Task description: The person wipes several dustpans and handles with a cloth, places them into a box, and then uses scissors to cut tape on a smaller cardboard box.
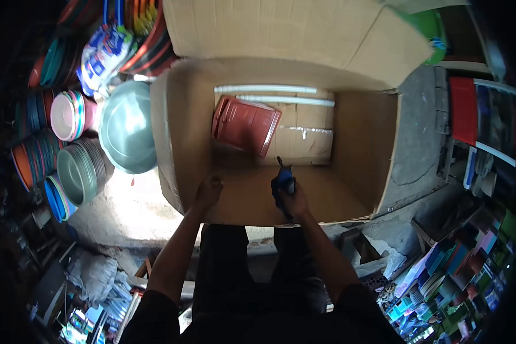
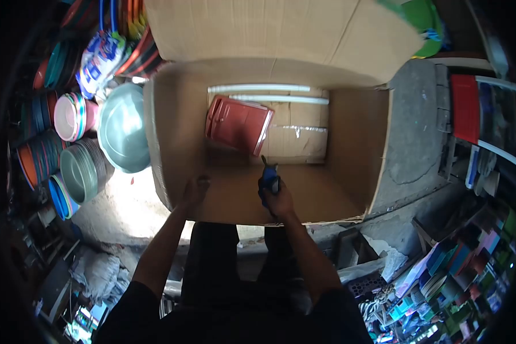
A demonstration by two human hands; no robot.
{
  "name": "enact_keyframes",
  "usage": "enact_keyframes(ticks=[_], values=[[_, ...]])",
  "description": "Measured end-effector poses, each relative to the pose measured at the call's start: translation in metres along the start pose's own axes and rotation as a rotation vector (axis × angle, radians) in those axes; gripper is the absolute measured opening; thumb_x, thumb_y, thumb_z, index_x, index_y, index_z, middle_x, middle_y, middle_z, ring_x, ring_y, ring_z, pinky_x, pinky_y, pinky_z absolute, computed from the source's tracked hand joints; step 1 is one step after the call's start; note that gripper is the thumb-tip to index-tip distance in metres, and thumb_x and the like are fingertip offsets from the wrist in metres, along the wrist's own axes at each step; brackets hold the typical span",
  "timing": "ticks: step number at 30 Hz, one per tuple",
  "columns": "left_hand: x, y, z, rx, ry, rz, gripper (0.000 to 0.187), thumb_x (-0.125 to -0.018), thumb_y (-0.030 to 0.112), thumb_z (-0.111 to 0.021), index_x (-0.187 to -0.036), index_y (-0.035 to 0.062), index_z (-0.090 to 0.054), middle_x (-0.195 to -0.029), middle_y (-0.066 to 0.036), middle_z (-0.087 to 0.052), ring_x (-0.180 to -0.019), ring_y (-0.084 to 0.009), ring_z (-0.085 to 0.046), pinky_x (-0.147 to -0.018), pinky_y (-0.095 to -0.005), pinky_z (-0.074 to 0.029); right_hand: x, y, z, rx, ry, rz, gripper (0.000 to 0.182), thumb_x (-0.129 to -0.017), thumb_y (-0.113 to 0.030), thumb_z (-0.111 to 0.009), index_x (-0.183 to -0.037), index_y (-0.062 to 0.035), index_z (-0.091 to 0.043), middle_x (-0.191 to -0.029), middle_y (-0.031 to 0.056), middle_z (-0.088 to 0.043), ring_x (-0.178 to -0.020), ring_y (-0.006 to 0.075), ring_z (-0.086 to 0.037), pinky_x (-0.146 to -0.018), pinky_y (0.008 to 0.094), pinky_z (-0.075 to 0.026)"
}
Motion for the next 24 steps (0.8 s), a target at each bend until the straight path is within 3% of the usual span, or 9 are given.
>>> enact_keyframes(ticks=[2,5,7,9,12,17,21,23,24], values=[[-0.03,-0.007,-0.013,0.021,-0.011,0.101,0.043,-0.09,0.016,-0.061,-0.129,0.0027,-0.05,-0.124,-0.015,-0.059,-0.111,-0.0259,-0.06,-0.095,-0.037,-0.047,-0.018,-0.016,0.005,0.067,-0.16,-0.237,0.04,-0.082,-0.02,-0.069,-0.116,-0.0017,-0.058,-0.103,0.0167,-0.068,-0.093,0.0269,-0.068,-0.083,0.0374,-0.052],[-0.101,-0.022,-0.037,-0.195,0.101,0.178,0.058,-0.09,0.013,-0.058,-0.141,0.0018,-0.034,-0.139,-0.019,-0.047,-0.127,-0.0314,-0.048,-0.107,-0.0405,-0.037,-0.056,0.035,-0.006,-0.013,-0.256,-0.177,0.042,-0.082,-0.021,-0.069,-0.117,-0.0012,-0.057,-0.104,0.0168,-0.067,-0.095,0.0261,-0.067,-0.084,0.0366,-0.051],[-0.182,-0.124,-0.059,-0.281,0.122,-0.037,0.061,-0.089,0.012,-0.056,-0.143,0.0006,-0.03,-0.142,-0.022,-0.042,-0.133,-0.0332,-0.041,-0.111,-0.042,-0.032,-0.075,0.044,-0.007,0.004,-0.287,-0.246,0.042,-0.082,-0.02,-0.069,-0.117,-0.0005,-0.057,-0.105,0.0163,-0.067,-0.095,0.0252,-0.067,-0.085,0.0361,-0.051],[-0.231,-0.149,-0.059,-0.208,0.132,-0.19,0.059,-0.088,0.01,-0.056,-0.142,0.0004,-0.033,-0.141,-0.024,-0.042,-0.133,-0.0342,-0.041,-0.11,-0.0417,-0.033,-0.08,0.046,-0.008,0.021,-0.318,-0.319,0.042,-0.081,-0.018,-0.069,-0.117,0.0002,-0.057,-0.106,0.0157,-0.067,-0.096,0.0243,-0.066,-0.086,0.0356,-0.05],[-0.269,-0.119,-0.061,-0.127,0.183,-0.341,0.056,-0.087,0.01,-0.058,-0.138,-0.0016,-0.038,-0.135,-0.026,-0.048,-0.129,-0.035,-0.046,-0.107,-0.0415,-0.036,-0.08,0.05,-0.007,-0.051,-0.164,-0.33,0.041,-0.081,-0.014,-0.066,-0.118,0.0006,-0.056,-0.104,0.0142,-0.066,-0.096,0.0226,-0.065,-0.087,0.0346,-0.05],[-0.286,-0.107,-0.071,-0.23,0.3,0.014,0.064,-0.08,0.012,-0.067,-0.135,-0.004,-0.039,-0.126,-0.026,-0.055,-0.121,-0.0372,-0.053,-0.101,-0.0424,-0.041,-0.072,0.077,-0.005,-0.373,-0.1,-0.443,0.042,-0.083,-0.008,-0.065,-0.123,0.0007,-0.053,-0.107,0.0109,-0.064,-0.101,0.0201,-0.061,-0.09,0.0323,-0.048],[-0.272,-0.079,-0.079,-0.141,0.351,0.004,0.062,-0.077,0.01,-0.068,-0.132,-0.0033,-0.042,-0.123,-0.027,-0.056,-0.117,-0.0409,-0.055,-0.099,-0.0442,-0.043,-0.069,0.068,-0.005,-0.402,-0.136,-0.46,0.042,-0.083,-0.009,-0.067,-0.122,0.0003,-0.052,-0.107,0.0093,-0.064,-0.099,0.0176,-0.061,-0.088,0.0315,-0.049],[-0.278,-0.096,-0.091,-0.34,0.333,-0.349,0.056,-0.076,0.006,-0.065,-0.127,-0.0025,-0.044,-0.122,-0.028,-0.055,-0.117,-0.0431,-0.053,-0.098,-0.046,-0.043,-0.068,0.037,-0.008,-0.48,-0.142,-0.487,0.044,-0.082,-0.01,-0.071,-0.121,-0.0001,-0.052,-0.104,0.0089,-0.064,-0.097,0.016,-0.061,-0.086,0.0309,-0.051],[-0.271,-0.086,-0.088,-0.34,0.348,-0.359,0.056,-0.076,0.006,-0.065,-0.127,-0.0025,-0.044,-0.122,-0.028,-0.055,-0.117,-0.0431,-0.053,-0.098,-0.046,-0.043,-0.067,0.029,-0.008,-0.482,-0.146,-0.469,0.044,-0.082,-0.01,-0.071,-0.121,-0.0001,-0.052,-0.104,0.0089,-0.064,-0.097,0.016,-0.061,-0.086,0.0309,-0.051]])
Point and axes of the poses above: each hand's wrist, its own x-axis away from the middle knuckle, its own z-axis out of the back of the hand, y = z × x, the point moved 2 cm from there along -x, towards the middle knuckle
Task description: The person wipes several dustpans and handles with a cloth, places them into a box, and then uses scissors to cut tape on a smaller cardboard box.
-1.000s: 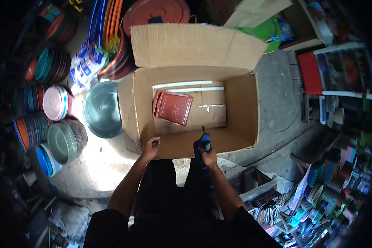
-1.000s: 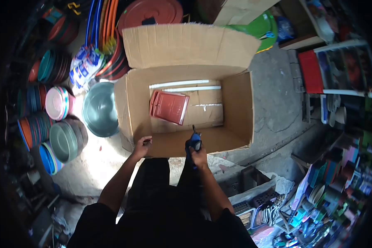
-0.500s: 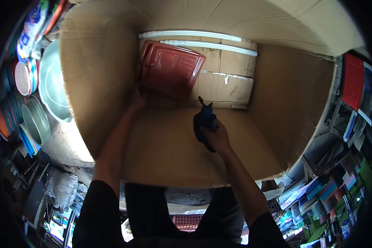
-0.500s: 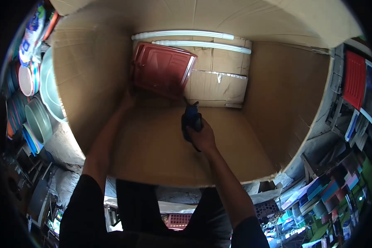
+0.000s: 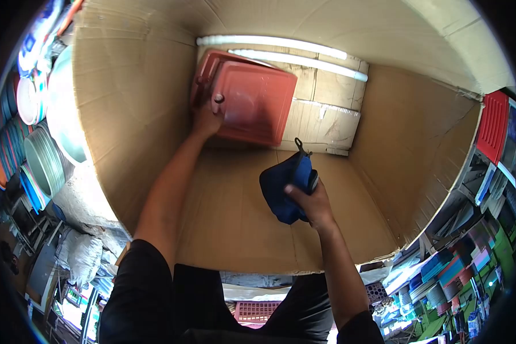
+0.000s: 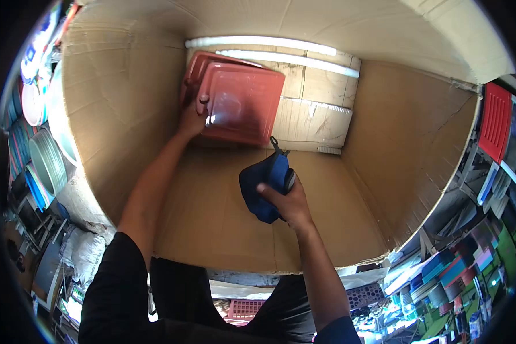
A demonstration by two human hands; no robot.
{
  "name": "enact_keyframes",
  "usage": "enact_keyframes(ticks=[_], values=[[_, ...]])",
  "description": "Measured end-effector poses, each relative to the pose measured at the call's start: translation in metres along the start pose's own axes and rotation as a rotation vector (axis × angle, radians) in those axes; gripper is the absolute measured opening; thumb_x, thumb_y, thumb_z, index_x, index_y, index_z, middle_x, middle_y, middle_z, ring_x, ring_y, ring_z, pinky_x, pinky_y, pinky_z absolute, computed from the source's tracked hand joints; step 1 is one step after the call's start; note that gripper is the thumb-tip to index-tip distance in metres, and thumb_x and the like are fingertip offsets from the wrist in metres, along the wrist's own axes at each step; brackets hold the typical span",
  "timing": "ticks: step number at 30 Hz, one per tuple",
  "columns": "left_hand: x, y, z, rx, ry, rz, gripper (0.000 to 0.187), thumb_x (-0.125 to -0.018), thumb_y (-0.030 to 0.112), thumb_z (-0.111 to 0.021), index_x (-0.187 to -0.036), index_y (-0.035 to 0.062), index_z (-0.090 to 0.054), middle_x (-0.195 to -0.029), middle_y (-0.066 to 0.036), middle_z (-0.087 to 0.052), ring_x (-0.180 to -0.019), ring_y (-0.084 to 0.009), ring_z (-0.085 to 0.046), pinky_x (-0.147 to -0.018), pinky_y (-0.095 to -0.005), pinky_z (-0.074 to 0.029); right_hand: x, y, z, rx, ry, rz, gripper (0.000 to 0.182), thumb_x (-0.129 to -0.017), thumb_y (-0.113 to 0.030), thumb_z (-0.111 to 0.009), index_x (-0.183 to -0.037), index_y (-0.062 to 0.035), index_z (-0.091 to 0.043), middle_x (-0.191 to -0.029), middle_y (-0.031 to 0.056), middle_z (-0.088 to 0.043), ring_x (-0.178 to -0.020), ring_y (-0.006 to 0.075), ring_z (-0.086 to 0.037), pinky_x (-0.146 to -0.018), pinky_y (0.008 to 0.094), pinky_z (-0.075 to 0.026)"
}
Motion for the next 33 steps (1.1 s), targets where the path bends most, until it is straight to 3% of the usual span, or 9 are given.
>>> enact_keyframes(ticks=[2,4,12,13,17,19,21,23,33], values=[[0.018,0.027,0.017,0.247,-0.029,0.223,0.037,-0.082,0.01,-0.062,-0.116,0.0014,-0.055,-0.108,-0.02,-0.063,-0.101,-0.0383,-0.06,-0.089,-0.0435,-0.046,0.008,-0.012,-0.008,0.246,-0.151,0.141,0.048,-0.08,-0.01,-0.075,-0.12,-0.0001,-0.052,-0.103,0.0085,-0.064,-0.097,0.0151,-0.061,-0.084,0.0303,-0.051],[0.032,0.037,0.035,0.126,-0.186,0.217,0.064,-0.073,-0.002,-0.057,-0.135,-0.0025,-0.039,-0.135,-0.03,-0.044,-0.129,-0.0431,-0.041,-0.104,-0.0439,-0.036,0.021,-0.018,-0.015,0.265,-0.159,0.151,0.049,-0.078,-0.007,-0.074,-0.121,-0.0002,-0.052,-0.103,0.0083,-0.063,-0.098,0.0155,-0.061,-0.086,0.031,-0.051],[0.131,0.142,0.199,0.447,-0.168,0.392,0.079,-0.07,-0.012,-0.047,-0.143,0.0041,-0.021,-0.129,-0.02,-0.047,-0.12,-0.0341,-0.049,-0.1,-0.0396,-0.041,0.127,-0.059,-0.033,0.319,-0.02,0.329,0.045,-0.078,-0.004,-0.06,-0.123,-0.0016,-0.055,-0.106,0.0077,-0.065,-0.098,0.0176,-0.061,-0.09,0.0337,-0.048],[0.144,0.156,0.222,0.455,-0.112,0.349,0.081,-0.073,-0.013,-0.049,-0.144,0.0072,-0.017,-0.123,-0.015,-0.051,-0.115,-0.0301,-0.053,-0.098,-0.0392,-0.043,0.148,-0.068,-0.038,0.239,0.044,0.454,0.03,-0.079,-0.01,-0.064,-0.108,-0.0003,-0.062,-0.089,0.0057,-0.066,-0.081,0.0152,-0.062,-0.074,0.0327,-0.051],[0.19,0.158,0.258,0.824,-0.171,0.257,0.085,-0.079,-0.015,-0.054,-0.149,0.0077,-0.01,-0.112,-0.008,-0.05,-0.103,-0.017,-0.055,-0.088,-0.0299,-0.048,0.21,-0.077,-0.041,0.095,0.137,0.53,0.028,-0.082,-0.008,-0.066,-0.108,-0.0014,-0.062,-0.09,0.0023,-0.064,-0.077,0.0123,-0.059,-0.071,0.032,-0.051],[0.214,0.194,0.301,0.778,-0.004,0.155,0.074,-0.076,-0.014,-0.053,-0.141,0.0068,-0.027,-0.108,-0.005,-0.048,-0.102,-0.0152,-0.051,-0.088,-0.0305,-0.045,0.251,-0.096,-0.052,0.027,0.118,0.846,0.029,-0.085,-0.013,-0.068,-0.11,-0.0002,-0.06,-0.093,0.0051,-0.065,-0.083,0.0123,-0.058,-0.076,0.0292,-0.049],[0.226,0.209,0.32,0.796,-0.021,0.055,0.06,-0.082,-0.003,-0.067,-0.133,0.0003,-0.035,-0.113,-0.01,-0.056,-0.104,-0.0186,-0.056,-0.09,-0.0307,-0.046,0.296,-0.114,-0.054,0.522,0.253,0.946,0.036,-0.081,-0.012,-0.07,-0.112,0.0014,-0.059,-0.098,0.0154,-0.065,-0.09,0.0218,-0.062,-0.085,0.0344,-0.048],[0.244,0.261,0.366,0.948,-0.071,0.057,0.046,-0.084,0.001,-0.069,-0.123,0.0035,-0.044,-0.104,-0.006,-0.058,-0.093,-0.0141,-0.057,-0.085,-0.0298,-0.047,0.335,-0.143,-0.068,0.81,0.281,1.426,0.05,-0.069,-0.014,-0.074,-0.115,-0.0003,-0.056,-0.121,0.0227,-0.06,-0.113,0.0398,-0.056,-0.101,0.0475,-0.041],[0.283,0.404,0.438,1.131,-0.113,0.01,0.024,-0.092,0.017,-0.067,-0.108,0.007,-0.052,-0.08,0.001,-0.056,-0.059,-0.0063,-0.049,-0.05,-0.0227,-0.04,0.377,-0.169,-0.091,1.241,0.267,1.426,0.081,-0.067,-0.025,-0.078,-0.138,-0.0083,-0.043,-0.145,0.0145,-0.042,-0.138,0.0336,-0.035,-0.113,0.0495,-0.027]])
Point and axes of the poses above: each hand's wrist, its own x-axis away from the middle knuckle, its own z-axis out of the back of the hand, y = z × x, the point moved 2 cm from there along -x, towards the middle knuckle
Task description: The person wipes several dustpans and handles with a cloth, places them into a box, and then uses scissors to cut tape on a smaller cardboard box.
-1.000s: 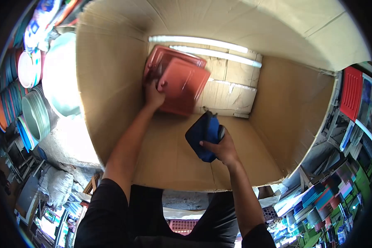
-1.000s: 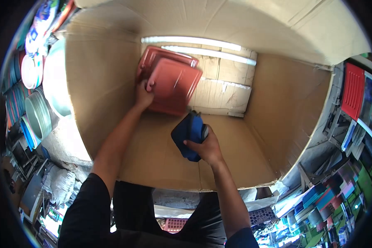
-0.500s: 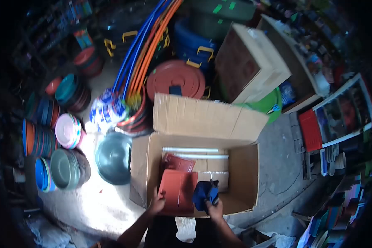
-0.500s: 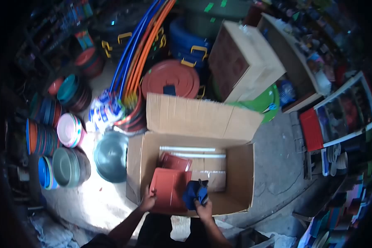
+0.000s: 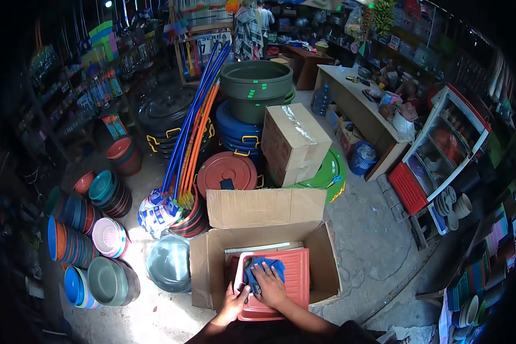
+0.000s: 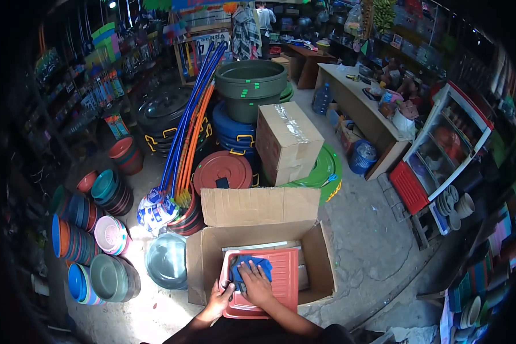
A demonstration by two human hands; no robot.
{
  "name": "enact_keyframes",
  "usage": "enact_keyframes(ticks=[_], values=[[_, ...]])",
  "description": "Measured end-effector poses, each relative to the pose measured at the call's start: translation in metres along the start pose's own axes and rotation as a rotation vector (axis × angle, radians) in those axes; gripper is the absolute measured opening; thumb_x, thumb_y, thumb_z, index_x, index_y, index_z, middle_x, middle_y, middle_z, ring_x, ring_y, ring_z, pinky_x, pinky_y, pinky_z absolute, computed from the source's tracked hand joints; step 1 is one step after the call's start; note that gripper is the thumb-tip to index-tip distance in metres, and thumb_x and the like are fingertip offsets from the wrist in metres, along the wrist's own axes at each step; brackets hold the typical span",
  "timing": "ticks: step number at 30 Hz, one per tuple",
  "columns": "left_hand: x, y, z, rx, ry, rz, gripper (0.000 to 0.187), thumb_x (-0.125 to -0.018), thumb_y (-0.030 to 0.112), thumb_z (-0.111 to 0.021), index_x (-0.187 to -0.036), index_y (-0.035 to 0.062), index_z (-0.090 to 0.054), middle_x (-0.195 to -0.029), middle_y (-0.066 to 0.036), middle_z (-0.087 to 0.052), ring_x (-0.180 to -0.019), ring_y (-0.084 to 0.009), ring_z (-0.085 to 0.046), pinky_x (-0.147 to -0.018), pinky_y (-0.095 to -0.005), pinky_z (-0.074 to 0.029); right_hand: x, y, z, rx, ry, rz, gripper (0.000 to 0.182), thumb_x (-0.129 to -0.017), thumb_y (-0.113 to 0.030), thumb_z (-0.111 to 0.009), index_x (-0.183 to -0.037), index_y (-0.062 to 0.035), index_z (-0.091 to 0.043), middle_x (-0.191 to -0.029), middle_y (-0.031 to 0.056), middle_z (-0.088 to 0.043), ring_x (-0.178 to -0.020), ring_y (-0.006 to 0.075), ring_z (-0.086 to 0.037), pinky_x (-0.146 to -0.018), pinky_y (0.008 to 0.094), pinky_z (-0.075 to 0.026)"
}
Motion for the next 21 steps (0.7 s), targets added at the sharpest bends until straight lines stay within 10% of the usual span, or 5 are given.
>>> enact_keyframes(ticks=[8,15,21], values=[[0.003,0.021,-0.044,0.003,0.001,-0.079,0.028,-0.095,0.021,-0.062,-0.115,0.0046,-0.051,-0.098,-0.003,-0.056,-0.09,-0.0111,-0.052,-0.082,-0.0284,-0.045,-0.008,0.051,0.052,0.033,0.107,0.106,0.081,-0.063,-0.019,-0.077,-0.138,-0.0128,-0.047,-0.141,0.0104,-0.049,-0.137,0.0308,-0.037,-0.113,0.0505,-0.026],[0.002,0.053,-0.049,-0.026,0.058,-0.198,0.018,-0.095,0.017,-0.062,-0.104,0.0066,-0.051,-0.091,0.0,-0.052,-0.084,-0.0089,-0.049,-0.078,-0.0259,-0.043,0.002,0.127,0.078,-0.044,0.476,-0.376,0.073,-0.072,-0.01,-0.062,-0.14,0.0004,-0.04,-0.144,0.0204,-0.043,-0.139,0.0369,-0.032,-0.115,0.0512,-0.019],[-0.003,0.051,-0.066,-0.041,0.013,-0.192,0.022,-0.095,0.019,-0.062,-0.108,0.0063,-0.05,-0.093,-0.002,-0.053,-0.086,-0.0102,-0.049,-0.078,-0.0275,-0.044,-0.019,0.075,0.065,-0.289,0.465,-0.292,0.074,-0.075,-0.013,-0.055,-0.145,0.0005,-0.034,-0.15,0.02,-0.035,-0.144,0.0346,-0.024,-0.117,0.0487,-0.013]])
Point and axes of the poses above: each hand's wrist, its own x-axis away from the middle knuckle, its own z-axis out of the back of the hand, y = z × x, the point moved 2 cm from there along -x, towards the middle knuckle
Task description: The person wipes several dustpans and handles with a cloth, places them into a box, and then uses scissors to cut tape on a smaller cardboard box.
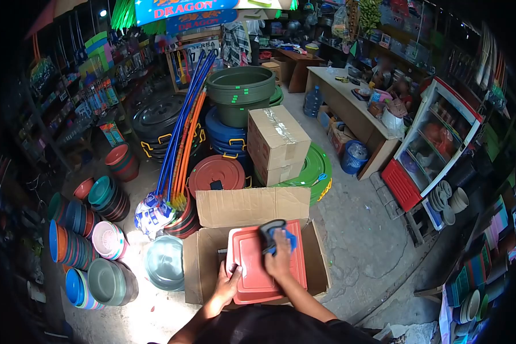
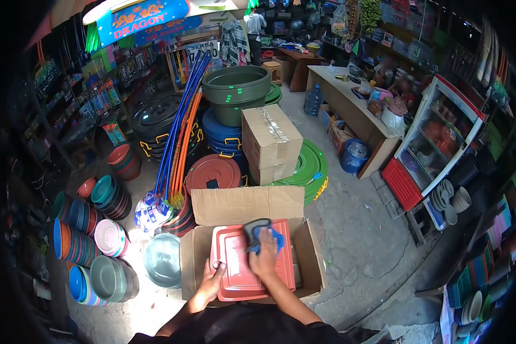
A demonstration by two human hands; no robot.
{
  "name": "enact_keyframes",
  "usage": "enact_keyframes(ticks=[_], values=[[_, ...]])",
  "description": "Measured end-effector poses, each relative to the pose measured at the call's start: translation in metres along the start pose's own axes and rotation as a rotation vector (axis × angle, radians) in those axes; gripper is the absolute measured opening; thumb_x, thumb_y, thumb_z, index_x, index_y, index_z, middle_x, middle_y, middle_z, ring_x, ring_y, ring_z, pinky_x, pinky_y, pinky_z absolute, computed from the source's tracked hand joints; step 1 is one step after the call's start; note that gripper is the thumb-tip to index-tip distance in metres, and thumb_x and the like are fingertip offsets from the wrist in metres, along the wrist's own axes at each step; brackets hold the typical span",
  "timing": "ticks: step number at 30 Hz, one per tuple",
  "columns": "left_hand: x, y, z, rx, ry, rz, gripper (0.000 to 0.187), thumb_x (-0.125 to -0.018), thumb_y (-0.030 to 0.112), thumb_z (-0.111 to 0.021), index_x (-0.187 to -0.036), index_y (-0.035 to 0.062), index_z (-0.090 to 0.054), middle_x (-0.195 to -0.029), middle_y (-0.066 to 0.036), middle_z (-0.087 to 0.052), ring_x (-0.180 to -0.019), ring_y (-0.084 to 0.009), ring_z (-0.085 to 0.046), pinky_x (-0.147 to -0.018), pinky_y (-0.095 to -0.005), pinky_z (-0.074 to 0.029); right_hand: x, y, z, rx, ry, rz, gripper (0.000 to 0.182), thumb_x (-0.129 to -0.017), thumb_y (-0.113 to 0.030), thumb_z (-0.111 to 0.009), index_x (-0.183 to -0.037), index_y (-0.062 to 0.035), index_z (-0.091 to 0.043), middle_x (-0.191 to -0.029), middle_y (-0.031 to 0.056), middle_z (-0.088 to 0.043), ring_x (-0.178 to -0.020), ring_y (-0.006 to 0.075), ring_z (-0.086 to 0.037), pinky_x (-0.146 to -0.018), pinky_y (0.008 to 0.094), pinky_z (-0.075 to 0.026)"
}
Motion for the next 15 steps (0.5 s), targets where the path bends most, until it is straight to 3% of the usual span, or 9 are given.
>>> enact_keyframes(ticks=[2,4,7,9,11,15], values=[[-0.004,0.006,-0.008,-0.035,-0.005,-0.009,0.025,-0.095,0.02,-0.061,-0.112,0.006,-0.049,-0.095,-0.002,-0.052,-0.085,-0.0105,-0.05,-0.077,-0.0279,-0.045,0.002,-0.03,-0.002,-0.071,-0.134,0.135,0.075,-0.073,-0.011,-0.055,-0.145,-0.0021,-0.035,-0.148,0.0208,-0.037,-0.143,0.0346,-0.025,-0.117,0.0489,-0.013],[-0.008,0.0,-0.01,-0.005,-0.03,-0.006,0.032,-0.096,0.019,-0.059,-0.122,0.0052,-0.048,-0.107,-0.005,-0.054,-0.095,-0.0115,-0.051,-0.085,-0.0281,-0.044,0.006,-0.048,-0.003,-0.156,-0.35,0.304,0.078,-0.072,-0.012,-0.058,-0.146,-0.0064,-0.036,-0.149,0.0182,-0.037,-0.143,0.0345,-0.024,-0.117,0.0497,-0.014],[-0.01,-0.001,-0.013,0.131,-0.06,-0.017,0.038,-0.098,0.015,-0.054,-0.133,0.0046,-0.044,-0.119,-0.006,-0.054,-0.107,-0.013,-0.05,-0.094,-0.0285,-0.04,0.001,-0.044,0.007,-0.138,-0.473,0.375,0.08,-0.071,-0.016,-0.062,-0.146,-0.0075,-0.036,-0.15,0.015,-0.037,-0.144,0.0344,-0.024,-0.117,0.0494,-0.016],[-0.014,0.002,-0.009,0.236,-0.066,0.06,0.032,-0.099,0.017,-0.053,-0.128,0.0045,-0.046,-0.115,-0.004,-0.055,-0.104,-0.0118,-0.05,-0.094,-0.0281,-0.04,0.002,-0.036,0.023,0.009,-0.575,0.437,0.082,-0.072,-0.02,-0.066,-0.147,-0.0102,-0.034,-0.154,0.0116,-0.031,-0.145,0.0335,-0.022,-0.117,0.0513,-0.016],[-0.019,0.001,0.0,0.091,-0.089,0.006,0.028,-0.099,0.018,-0.054,-0.123,0.0047,-0.048,-0.11,-0.003,-0.056,-0.1,-0.011,-0.051,-0.091,-0.0282,-0.041,0.001,-0.029,0.048,0.296,-0.662,0.439,0.086,-0.074,-0.019,-0.068,-0.15,-0.0125,-0.027,-0.157,0.0095,-0.023,-0.146,0.0302,-0.017,-0.116,0.053,-0.015],[-0.015,0.018,0.003,0.083,-0.057,-0.008,0.025,-0.097,0.018,-0.056,-0.118,0.006,-0.05,-0.104,-0.002,-0.055,-0.096,-0.0093,-0.05,-0.089,-0.0285,-0.042,0.0,0.049,0.062,0.388,-0.191,0.023,0.092,-0.074,-0.023,-0.069,-0.153,-0.0156,-0.021,-0.159,0.0155,-0.016,-0.146,0.0395,-0.01,-0.114,0.0589,-0.012]])
Point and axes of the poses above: each hand's wrist, its own x-axis away from the middle knuckle, its own z-axis out of the back of the hand, y = z × x, the point moved 2 cm from there along -x, towards the middle knuckle
